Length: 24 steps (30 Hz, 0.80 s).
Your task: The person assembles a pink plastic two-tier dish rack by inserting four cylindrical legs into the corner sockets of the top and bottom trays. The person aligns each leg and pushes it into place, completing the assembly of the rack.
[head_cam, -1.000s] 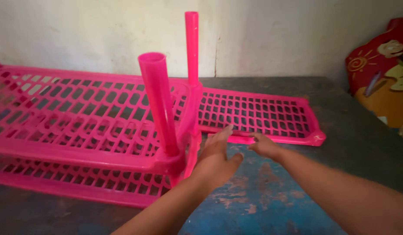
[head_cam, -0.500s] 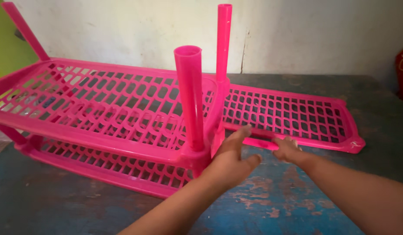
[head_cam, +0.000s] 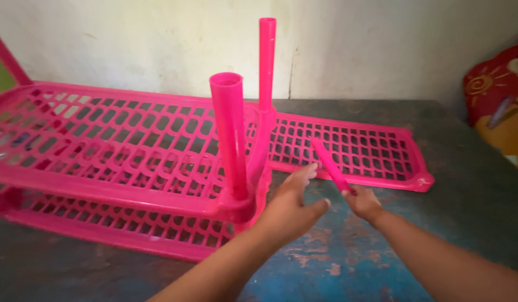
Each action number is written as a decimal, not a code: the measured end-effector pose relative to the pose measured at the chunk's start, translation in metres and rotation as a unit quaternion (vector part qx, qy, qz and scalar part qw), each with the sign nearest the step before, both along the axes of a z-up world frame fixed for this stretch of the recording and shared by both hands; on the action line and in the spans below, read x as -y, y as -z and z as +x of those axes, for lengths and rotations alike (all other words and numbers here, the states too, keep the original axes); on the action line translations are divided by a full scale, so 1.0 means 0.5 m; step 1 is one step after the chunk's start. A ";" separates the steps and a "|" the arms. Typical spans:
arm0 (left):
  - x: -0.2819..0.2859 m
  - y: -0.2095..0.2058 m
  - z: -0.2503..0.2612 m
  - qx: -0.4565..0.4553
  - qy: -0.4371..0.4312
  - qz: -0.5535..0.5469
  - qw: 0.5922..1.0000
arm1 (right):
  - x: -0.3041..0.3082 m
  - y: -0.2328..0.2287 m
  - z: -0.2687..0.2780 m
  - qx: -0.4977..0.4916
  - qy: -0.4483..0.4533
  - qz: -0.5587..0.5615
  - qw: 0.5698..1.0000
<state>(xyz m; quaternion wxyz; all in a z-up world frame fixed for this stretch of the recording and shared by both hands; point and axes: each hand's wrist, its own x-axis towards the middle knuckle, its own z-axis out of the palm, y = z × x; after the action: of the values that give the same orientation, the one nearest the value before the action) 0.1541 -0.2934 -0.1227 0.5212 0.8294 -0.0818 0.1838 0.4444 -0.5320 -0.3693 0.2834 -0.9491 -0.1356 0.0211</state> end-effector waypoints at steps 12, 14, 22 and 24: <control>0.010 -0.039 0.017 -0.007 0.052 -0.014 0.999 | -0.024 -0.415 -0.293 -0.321 -0.025 0.443 0.837; 0.008 -0.056 0.012 0.003 0.067 -0.016 0.998 | -0.030 -0.474 -0.342 -0.318 -0.060 0.462 0.826; -0.016 -0.118 -0.011 0.057 0.154 -0.075 0.984 | -0.063 -0.619 -0.475 -0.308 -0.236 0.500 0.774; -0.016 -0.134 -0.022 0.049 0.206 -0.144 0.967 | -0.067 -0.633 -0.488 -0.303 -0.233 0.498 0.778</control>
<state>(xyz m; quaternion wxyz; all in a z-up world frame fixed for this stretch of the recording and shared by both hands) 0.1431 -0.2853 -0.0559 0.6570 0.7010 -0.2487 0.1228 0.2004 -0.4983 -0.0529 0.7297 -0.5593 -0.2515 0.3024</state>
